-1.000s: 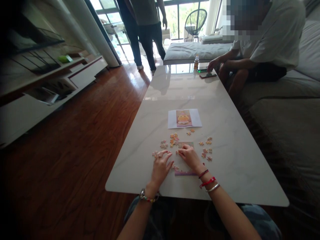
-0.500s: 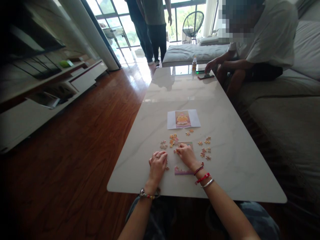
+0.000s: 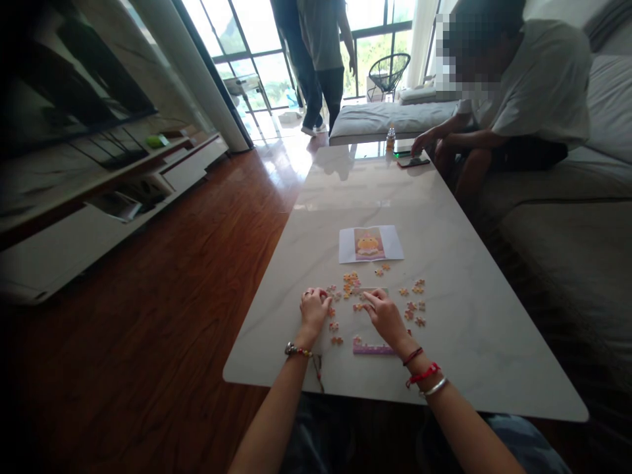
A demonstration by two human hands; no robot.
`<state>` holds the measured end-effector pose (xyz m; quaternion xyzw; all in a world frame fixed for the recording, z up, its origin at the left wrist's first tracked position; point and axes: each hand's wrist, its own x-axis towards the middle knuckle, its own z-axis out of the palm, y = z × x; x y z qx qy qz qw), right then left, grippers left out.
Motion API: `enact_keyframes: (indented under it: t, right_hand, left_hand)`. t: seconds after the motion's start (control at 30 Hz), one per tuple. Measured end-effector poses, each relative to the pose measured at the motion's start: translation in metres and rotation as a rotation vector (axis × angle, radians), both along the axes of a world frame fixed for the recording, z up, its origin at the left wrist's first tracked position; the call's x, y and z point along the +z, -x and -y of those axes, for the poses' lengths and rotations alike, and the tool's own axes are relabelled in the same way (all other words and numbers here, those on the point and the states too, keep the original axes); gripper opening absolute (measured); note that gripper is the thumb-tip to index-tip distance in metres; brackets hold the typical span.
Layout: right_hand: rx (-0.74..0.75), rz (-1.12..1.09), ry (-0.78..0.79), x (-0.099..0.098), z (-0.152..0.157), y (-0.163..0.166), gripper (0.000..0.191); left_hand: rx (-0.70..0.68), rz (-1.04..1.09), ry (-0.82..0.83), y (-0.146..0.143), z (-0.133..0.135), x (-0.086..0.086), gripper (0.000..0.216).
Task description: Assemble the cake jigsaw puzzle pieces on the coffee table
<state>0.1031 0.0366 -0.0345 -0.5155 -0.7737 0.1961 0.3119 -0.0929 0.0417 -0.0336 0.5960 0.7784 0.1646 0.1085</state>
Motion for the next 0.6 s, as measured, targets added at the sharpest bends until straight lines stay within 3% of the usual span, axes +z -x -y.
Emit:
enact_keyframes:
  t: [0.13, 0.27, 0.37, 0.5, 0.6]
  right_hand:
    - [-0.069, -0.039, 0.021, 0.013, 0.002, -0.011, 0.028]
    - [-0.033, -0.123, 0.096, 0.026, -0.005, -0.009, 0.025]
    - [0.033, -0.283, 0.197, 0.035, -0.018, 0.003, 0.027]
    - [0.113, -0.544, 0.342, 0.053, -0.044, 0.023, 0.035]
    - [0.113, -0.671, 0.346, 0.067, -0.06, 0.029, 0.039]
  left_hand:
    - [-0.036, -0.029, 0.04, 0.0, -0.005, 0.004, 0.012]
    - [-0.047, 0.054, 0.058, 0.004, -0.005, 0.016, 0.012]
    - [-0.074, 0.363, -0.006, 0.002, -0.011, 0.032, 0.012]
    - [-0.231, 0.842, -0.089, -0.015, -0.03, 0.056, 0.018]
    - [-0.228, 1.006, -0.109, -0.032, -0.047, 0.066, 0.016]
